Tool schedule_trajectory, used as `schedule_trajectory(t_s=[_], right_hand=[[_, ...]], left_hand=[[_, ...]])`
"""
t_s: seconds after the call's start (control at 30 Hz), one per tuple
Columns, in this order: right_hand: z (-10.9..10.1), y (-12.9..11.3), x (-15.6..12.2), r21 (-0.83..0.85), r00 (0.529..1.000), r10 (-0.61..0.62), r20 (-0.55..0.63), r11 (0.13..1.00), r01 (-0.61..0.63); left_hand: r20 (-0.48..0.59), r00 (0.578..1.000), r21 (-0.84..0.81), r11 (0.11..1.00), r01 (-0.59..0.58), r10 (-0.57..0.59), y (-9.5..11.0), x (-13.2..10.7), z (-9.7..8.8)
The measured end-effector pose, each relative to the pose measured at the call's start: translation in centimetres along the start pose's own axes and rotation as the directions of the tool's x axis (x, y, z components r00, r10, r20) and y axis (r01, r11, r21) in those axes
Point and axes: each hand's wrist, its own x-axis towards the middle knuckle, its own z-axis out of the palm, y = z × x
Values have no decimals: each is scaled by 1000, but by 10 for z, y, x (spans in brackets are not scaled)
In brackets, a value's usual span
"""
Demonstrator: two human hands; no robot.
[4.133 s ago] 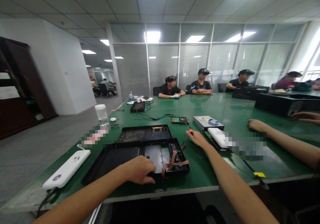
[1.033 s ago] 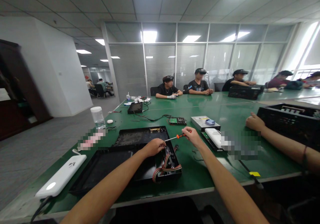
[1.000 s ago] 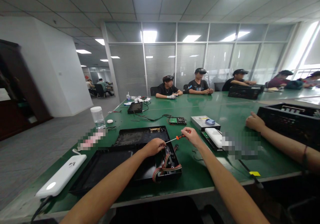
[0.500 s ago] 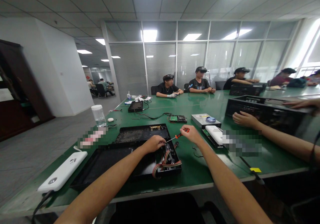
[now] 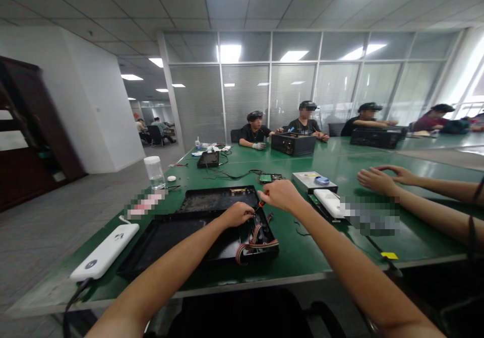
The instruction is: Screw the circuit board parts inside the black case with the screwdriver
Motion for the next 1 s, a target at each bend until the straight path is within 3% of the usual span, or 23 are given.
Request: schedule_trajectory(t_s=[0.13, 0.23, 0.4, 0.57, 0.8, 1.0], right_hand=[[-28, -21, 25, 6, 983, -99, 157, 995, 99], [-34, -24, 38, 80, 947, -217, 238, 976, 204], [-27, -29, 36, 2, 947, -256, 193, 966, 260], [-26, -27, 22, 28, 925, -329, 192, 944, 330], [-34, -20, 21, -17, 940, -293, 176, 954, 301], [-31, -19, 23, -5, 928, -331, 172, 941, 337]], left_hand=[[-13, 1000, -1, 1000, 12, -12, 2, -2, 0], [-24, 1000, -28, 999, 17, -18, 2, -3, 0], [-9, 1000, -51, 998, 20, -20, 3, -2, -2], [2, 1000, -58, 998, 23, -23, 3, -2, -2], [-24, 1000, -39, 999, 18, -19, -1, -1, 4], [-20, 1000, -28, 1000, -9, 9, -1, -1, 4]])
